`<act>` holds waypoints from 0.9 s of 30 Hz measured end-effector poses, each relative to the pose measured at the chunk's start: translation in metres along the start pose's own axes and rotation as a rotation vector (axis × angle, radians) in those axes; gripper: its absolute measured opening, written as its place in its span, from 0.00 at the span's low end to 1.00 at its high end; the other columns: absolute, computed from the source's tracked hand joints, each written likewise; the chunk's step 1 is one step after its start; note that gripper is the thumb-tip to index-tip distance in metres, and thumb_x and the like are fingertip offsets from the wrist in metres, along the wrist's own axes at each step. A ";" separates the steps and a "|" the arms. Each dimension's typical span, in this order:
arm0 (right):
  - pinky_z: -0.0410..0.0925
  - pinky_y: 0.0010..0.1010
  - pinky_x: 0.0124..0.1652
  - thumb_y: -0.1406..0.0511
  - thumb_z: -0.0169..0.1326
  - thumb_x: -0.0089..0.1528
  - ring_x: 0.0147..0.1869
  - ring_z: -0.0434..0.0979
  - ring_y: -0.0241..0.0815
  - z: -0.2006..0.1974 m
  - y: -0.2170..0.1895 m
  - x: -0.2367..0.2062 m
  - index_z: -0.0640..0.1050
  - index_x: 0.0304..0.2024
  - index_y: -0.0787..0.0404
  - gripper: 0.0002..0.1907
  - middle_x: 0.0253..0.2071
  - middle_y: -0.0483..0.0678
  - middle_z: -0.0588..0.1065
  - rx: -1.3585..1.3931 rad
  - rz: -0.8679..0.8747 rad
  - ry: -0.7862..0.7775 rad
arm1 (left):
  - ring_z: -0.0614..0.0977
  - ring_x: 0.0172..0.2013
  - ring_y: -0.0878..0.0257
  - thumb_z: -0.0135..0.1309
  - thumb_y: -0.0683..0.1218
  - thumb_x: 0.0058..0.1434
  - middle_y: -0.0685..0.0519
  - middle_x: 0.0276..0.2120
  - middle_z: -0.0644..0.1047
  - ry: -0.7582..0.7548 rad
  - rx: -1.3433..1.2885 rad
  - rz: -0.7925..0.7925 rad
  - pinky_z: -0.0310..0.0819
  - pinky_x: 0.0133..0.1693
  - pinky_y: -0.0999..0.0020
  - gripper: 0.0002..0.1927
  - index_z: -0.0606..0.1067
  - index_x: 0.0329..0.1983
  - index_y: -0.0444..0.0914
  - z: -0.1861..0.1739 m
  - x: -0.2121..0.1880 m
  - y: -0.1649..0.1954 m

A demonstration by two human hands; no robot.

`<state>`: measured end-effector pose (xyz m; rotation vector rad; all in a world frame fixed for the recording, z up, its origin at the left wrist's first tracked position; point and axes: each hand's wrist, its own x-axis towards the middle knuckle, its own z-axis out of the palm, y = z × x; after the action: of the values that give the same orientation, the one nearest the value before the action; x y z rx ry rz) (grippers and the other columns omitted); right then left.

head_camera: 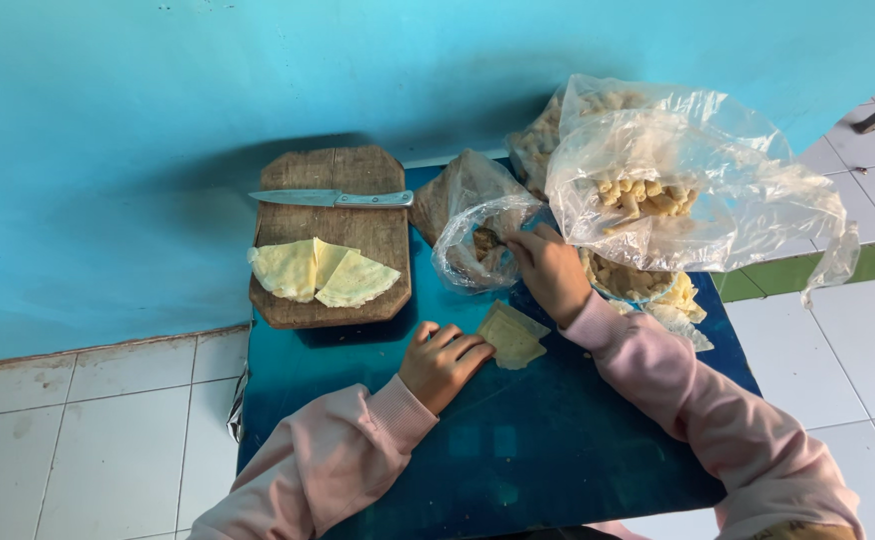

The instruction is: The person sits at a small table folding thin yellow crepe squares. They spoon a brown filling from a plastic-lined container onto a crepe, fold the crepe over the filling and press the edges to seal it, placing finished parcels aside and repeating with more crepes.

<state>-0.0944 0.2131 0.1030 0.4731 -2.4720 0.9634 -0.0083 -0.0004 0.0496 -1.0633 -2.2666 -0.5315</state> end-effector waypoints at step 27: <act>0.70 0.30 0.33 0.69 0.58 0.65 0.32 0.80 0.42 -0.030 0.007 -0.048 0.83 0.45 0.62 0.08 0.32 0.51 0.79 0.178 0.144 -0.059 | 0.78 0.37 0.67 0.67 0.49 0.58 0.64 0.36 0.82 0.013 -0.023 -0.045 0.62 0.45 0.63 0.07 0.80 0.37 0.46 0.008 -0.001 -0.001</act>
<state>-0.0482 0.2463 0.0946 0.3892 -2.5121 1.2519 -0.0117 0.0029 0.0431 -1.0185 -2.2827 -0.5829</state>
